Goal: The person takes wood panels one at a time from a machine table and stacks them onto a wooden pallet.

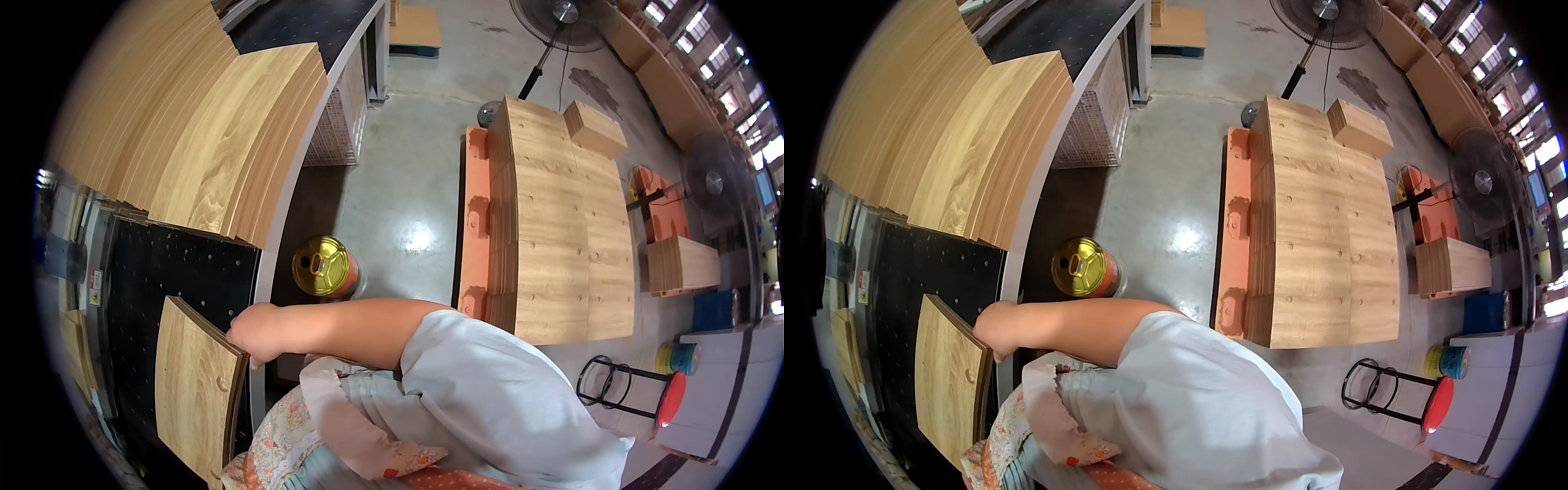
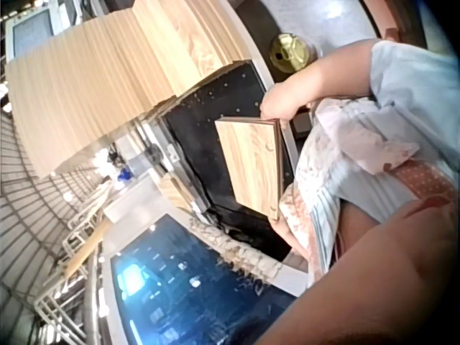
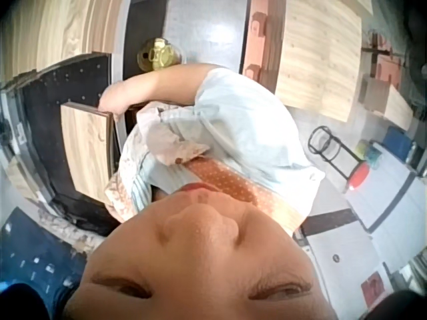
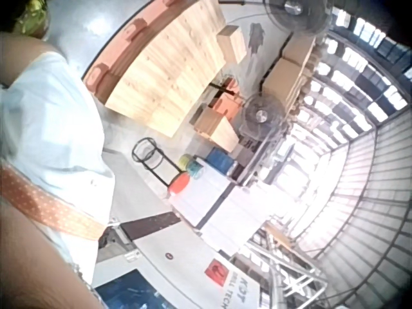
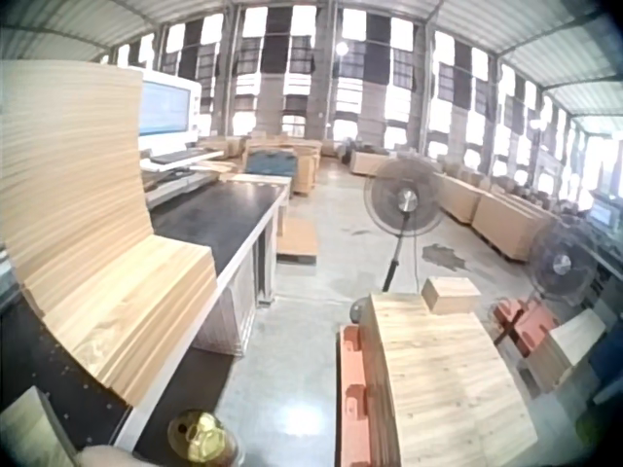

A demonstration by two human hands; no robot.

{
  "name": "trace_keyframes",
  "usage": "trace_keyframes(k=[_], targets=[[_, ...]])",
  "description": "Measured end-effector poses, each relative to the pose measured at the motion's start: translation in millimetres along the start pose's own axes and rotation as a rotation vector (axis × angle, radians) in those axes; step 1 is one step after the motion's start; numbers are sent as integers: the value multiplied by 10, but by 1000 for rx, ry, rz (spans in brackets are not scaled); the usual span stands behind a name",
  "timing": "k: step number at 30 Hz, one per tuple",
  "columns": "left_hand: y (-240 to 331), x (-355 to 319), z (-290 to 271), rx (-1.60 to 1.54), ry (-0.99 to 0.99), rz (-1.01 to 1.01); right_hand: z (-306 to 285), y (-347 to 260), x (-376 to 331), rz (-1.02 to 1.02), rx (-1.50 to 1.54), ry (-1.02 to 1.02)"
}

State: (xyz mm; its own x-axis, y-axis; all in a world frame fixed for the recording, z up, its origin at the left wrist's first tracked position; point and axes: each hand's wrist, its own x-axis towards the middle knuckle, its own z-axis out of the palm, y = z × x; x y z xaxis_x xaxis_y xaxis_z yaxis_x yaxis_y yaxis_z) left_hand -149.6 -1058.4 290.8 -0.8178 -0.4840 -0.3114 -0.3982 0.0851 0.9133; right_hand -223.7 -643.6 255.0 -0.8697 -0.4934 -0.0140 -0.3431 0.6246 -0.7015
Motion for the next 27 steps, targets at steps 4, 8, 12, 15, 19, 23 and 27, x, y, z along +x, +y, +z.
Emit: trace_keyframes(k=[4, 8, 12, 15, 19, 23, 27], targets=[[-9, 37, -70, -99, 42, -57, -32, -45, -33, -39, 230, 240], [1, 148, -202, -229, 45, -103, 36, -39, 203, 27, 531, 324], [27, 9, -73, -51, -49, -23, 488, 35, 534, -45, 469, 288], [69, -42, 27, 1, 10, 15, 413, -45, 440, -8, 416, 210], [-255, 248, -204, -70, -5, 88, 391, -5, 461, -39, 387, 154], [-276, 311, -136, -141, -90, 132, 253, 40, 378, -29, 407, 131], [-665, 629, -425, -281, -243, 298, 236, -17, 391, -36, 474, 91]])
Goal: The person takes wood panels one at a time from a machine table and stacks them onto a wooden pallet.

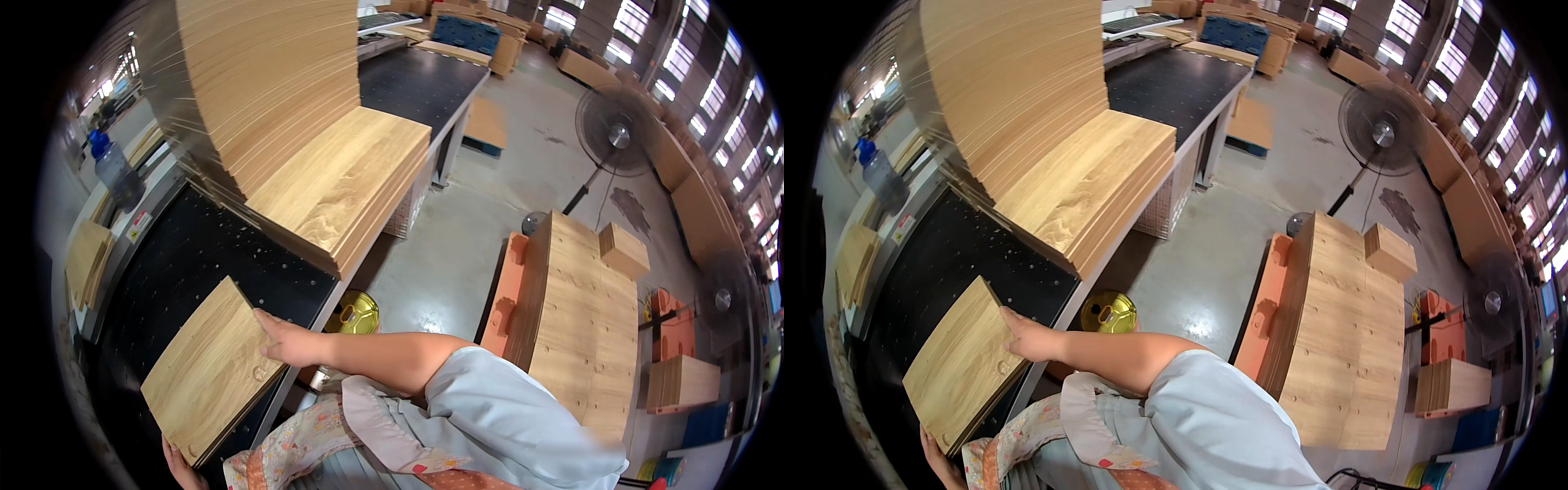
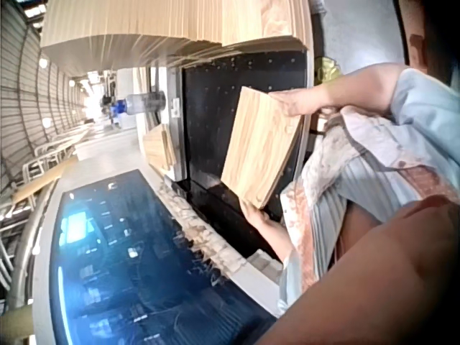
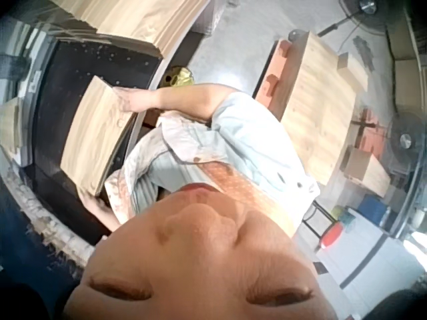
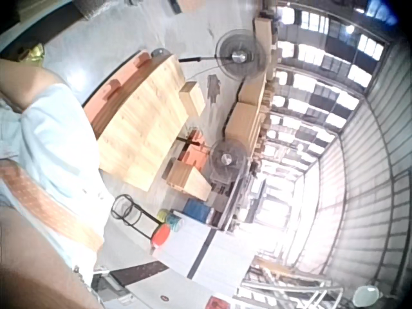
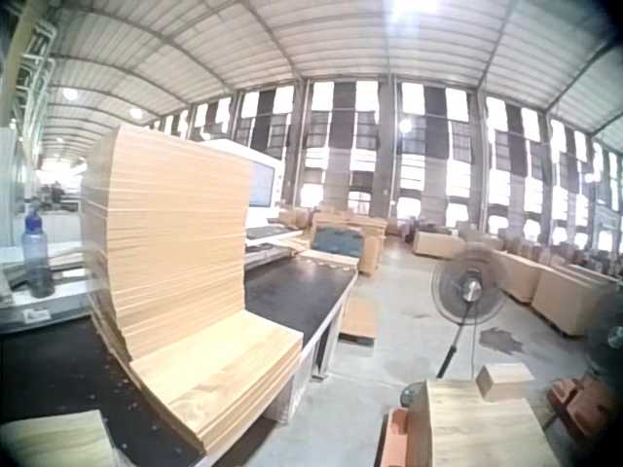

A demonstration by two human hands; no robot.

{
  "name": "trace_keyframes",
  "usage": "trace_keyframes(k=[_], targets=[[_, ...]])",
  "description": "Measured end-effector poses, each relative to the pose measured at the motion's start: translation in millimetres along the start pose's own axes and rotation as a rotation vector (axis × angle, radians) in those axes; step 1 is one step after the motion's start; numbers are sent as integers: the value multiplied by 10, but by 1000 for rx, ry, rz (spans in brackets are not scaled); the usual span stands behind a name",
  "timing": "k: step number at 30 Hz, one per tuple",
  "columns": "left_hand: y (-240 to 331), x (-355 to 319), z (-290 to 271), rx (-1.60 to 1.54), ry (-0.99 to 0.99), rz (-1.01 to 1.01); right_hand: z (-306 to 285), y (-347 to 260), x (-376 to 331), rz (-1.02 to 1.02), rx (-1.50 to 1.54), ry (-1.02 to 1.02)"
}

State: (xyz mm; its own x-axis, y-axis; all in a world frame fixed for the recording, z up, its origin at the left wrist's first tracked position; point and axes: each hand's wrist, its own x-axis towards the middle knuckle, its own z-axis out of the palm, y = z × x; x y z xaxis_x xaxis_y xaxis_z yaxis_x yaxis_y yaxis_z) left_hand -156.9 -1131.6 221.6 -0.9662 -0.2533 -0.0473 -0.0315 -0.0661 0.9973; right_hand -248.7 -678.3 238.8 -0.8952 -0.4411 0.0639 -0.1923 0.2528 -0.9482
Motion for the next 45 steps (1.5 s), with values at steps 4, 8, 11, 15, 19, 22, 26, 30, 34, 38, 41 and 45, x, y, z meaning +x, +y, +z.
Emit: trace_keyframes(k=[4, 8, 11, 15, 19, 22, 26, 30, 34, 38, 41, 45], targets=[[-6, 126, 135, 12, -21, 31, -71, -4, -55, 13, 53, 54], [53, -53, 154, 14, 91, 25, 65, 78, 4, 1, -9, 56], [42, -2, 238, 5, 95, 51, -25, -83, -100, 42, 82, 94], [34, -3, 294, -55, 115, 35, 37, -40, -82, 59, 21, 97], [55, -11, 284, -83, 98, 46, 36, -34, -46, 21, -18, 87], [90, -62, 285, -57, 94, 55, -6, -116, -45, 58, 49, 57], [68, -137, 288, 97, 76, 115, -57, -172, -94, 82, 519, 66], [301, -407, 345, 293, -70, 138, -411, -200, -315, 8, -215, -21], [134, -474, 192, 341, -41, 142, -284, -103, -372, -120, -485, -18], [64, -473, 197, 326, 47, 170, -190, -70, -370, -130, -500, 80], [97, -470, 237, 306, 12, 159, -294, -151, -320, -43, -415, 32], [78, -500, 270, 339, 33, 209, -300, -219, -307, -47, -493, 46]])
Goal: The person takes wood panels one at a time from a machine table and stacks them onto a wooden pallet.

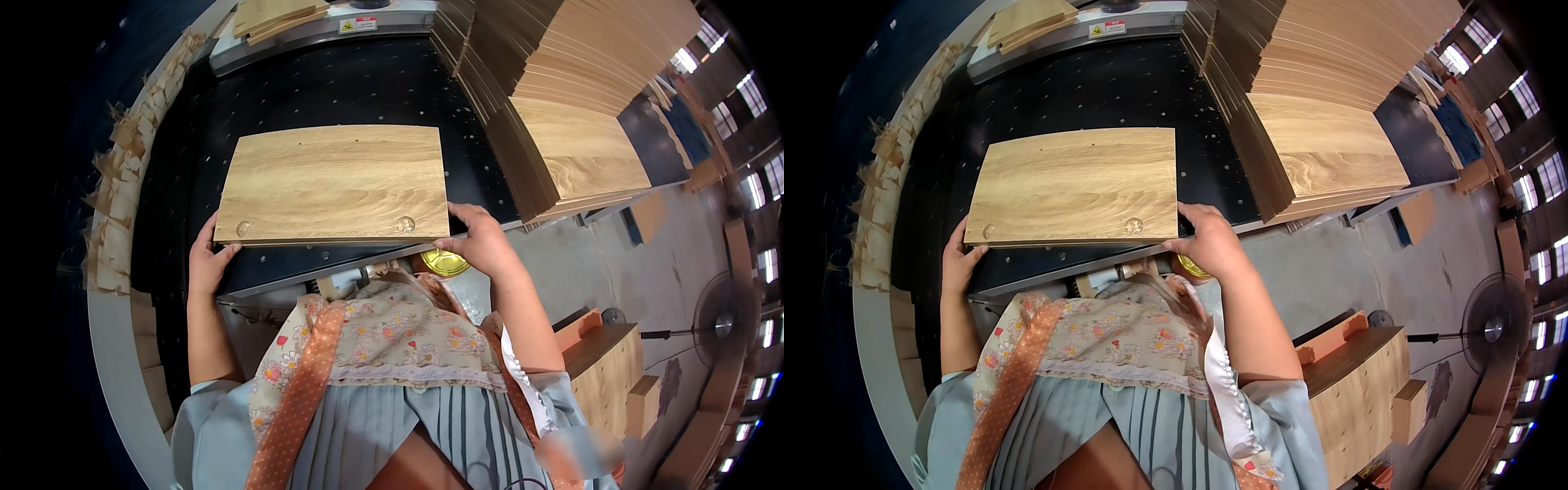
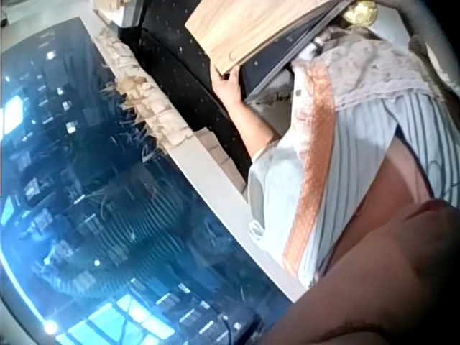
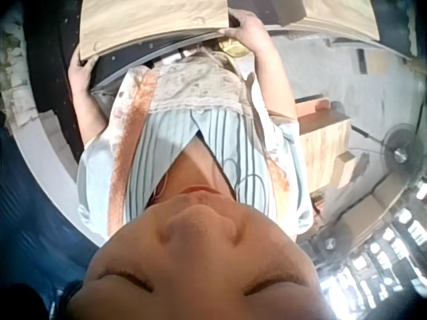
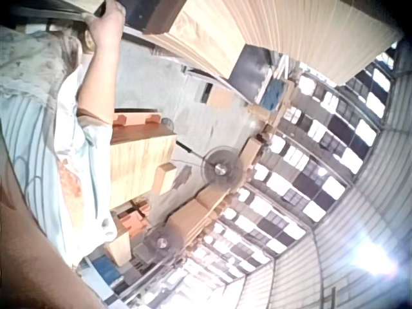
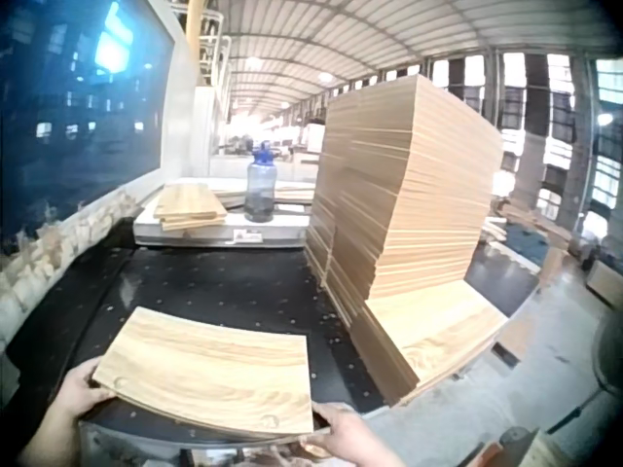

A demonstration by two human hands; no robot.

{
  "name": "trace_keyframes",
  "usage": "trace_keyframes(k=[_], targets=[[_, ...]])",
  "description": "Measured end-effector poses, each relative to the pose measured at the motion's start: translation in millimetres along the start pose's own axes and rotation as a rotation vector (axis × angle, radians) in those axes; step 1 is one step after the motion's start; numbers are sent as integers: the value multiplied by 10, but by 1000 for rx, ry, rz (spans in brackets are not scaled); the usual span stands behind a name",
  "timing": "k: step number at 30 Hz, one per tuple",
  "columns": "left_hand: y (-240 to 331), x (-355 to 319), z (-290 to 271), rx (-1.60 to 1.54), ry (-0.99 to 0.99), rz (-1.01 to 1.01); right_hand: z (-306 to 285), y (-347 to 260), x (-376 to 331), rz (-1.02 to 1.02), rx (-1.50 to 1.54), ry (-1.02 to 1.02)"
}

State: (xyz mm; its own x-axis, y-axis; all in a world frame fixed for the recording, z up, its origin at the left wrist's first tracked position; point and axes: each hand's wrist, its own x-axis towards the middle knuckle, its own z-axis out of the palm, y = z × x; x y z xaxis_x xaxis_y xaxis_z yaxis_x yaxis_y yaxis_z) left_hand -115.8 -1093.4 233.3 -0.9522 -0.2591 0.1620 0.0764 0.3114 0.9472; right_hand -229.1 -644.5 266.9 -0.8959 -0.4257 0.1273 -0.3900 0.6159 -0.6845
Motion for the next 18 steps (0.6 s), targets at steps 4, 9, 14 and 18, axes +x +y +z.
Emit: trace_keyframes(k=[4, 9, 14, 18], targets=[[11, 4, 14, -5, 37, -42, -23, -20, 33, 40, 42, -13], [10, -36, 27, 85, 54, 10, -32, -76, 14, 29, -79, -42], [7, -50, 71, 228, 114, 19, -17, -53, -35, -21, -169, -17], [-35, -40, 59, 231, 133, 22, -19, -7, -59, -64, -132, -9]])
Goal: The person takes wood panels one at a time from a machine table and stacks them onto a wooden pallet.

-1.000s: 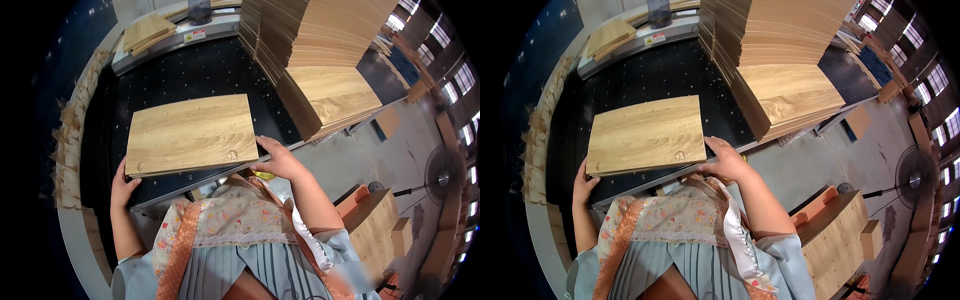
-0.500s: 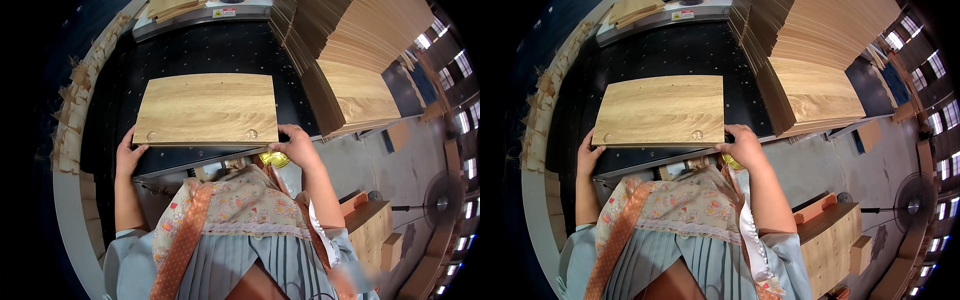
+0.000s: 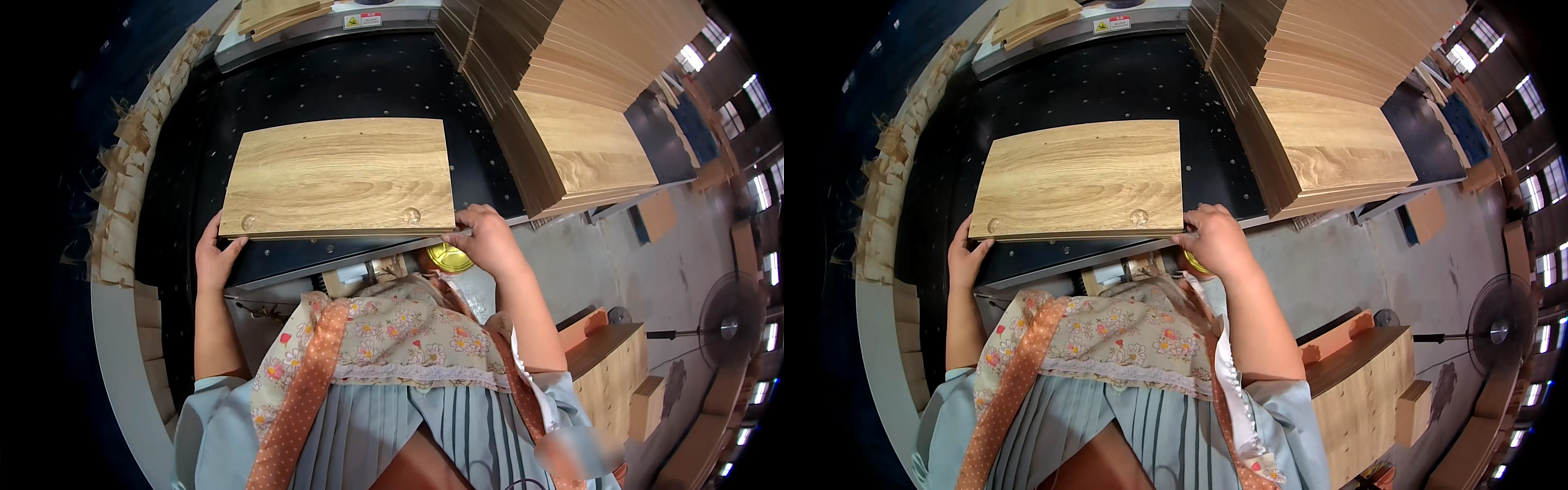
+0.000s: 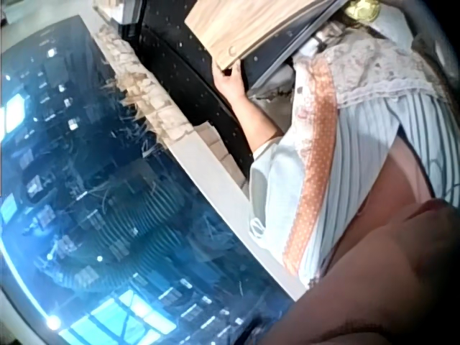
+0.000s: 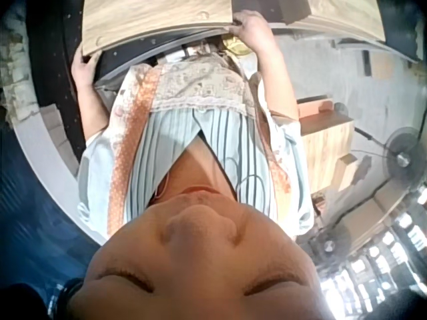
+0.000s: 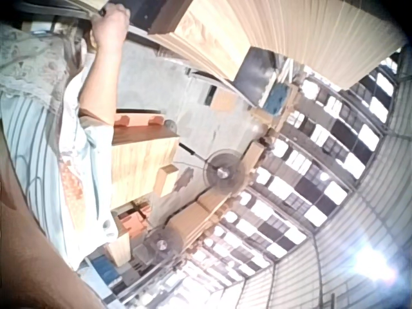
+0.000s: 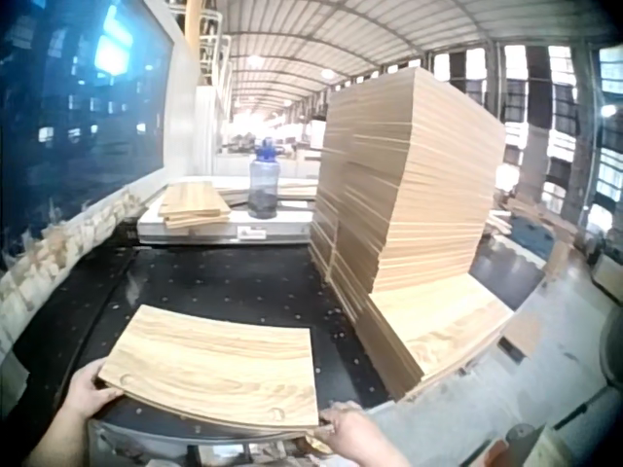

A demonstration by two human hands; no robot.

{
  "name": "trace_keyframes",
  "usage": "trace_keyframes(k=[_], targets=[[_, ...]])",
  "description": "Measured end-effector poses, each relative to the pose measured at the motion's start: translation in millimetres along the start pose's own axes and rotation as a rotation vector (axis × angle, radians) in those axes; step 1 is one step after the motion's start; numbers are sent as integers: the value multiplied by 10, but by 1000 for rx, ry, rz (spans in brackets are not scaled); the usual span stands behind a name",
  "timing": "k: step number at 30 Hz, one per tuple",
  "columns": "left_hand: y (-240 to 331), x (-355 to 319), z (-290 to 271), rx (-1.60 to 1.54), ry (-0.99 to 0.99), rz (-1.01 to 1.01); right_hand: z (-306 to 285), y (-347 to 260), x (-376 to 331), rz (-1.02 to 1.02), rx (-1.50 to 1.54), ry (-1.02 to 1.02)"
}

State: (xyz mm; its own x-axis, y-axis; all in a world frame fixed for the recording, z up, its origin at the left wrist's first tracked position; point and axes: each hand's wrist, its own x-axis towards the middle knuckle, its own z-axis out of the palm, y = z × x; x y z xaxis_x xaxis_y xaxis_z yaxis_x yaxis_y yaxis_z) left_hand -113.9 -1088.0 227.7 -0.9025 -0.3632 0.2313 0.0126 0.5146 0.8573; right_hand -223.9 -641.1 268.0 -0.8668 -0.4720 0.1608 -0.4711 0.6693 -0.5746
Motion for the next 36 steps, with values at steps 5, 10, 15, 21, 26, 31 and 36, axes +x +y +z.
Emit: trace_keyframes(k=[5, 10, 15, 21, 26, 31, 36], targets=[[30, -23, -37, 59, -5, 35, 11, -151, 6, 27, -80, -4], [51, -6, -22, 49, -32, 4, 40, -184, -19, 10, -150, 53], [161, -30, -27, 136, -25, -37, 54, -183, -5, 60, -136, 32], [201, -76, -53, 416, 69, 113, 79, -208, 21, 106, -122, 21], [304, -64, -27, 354, 73, 34, 99, -130, 21, 72, -107, 35], [301, -65, -36, 410, 62, 66, 95, -105, 26, 35, -85, 33], [234, -39, -92, 315, 28, 31, 45, -70, 92, 81, -7, -50]])
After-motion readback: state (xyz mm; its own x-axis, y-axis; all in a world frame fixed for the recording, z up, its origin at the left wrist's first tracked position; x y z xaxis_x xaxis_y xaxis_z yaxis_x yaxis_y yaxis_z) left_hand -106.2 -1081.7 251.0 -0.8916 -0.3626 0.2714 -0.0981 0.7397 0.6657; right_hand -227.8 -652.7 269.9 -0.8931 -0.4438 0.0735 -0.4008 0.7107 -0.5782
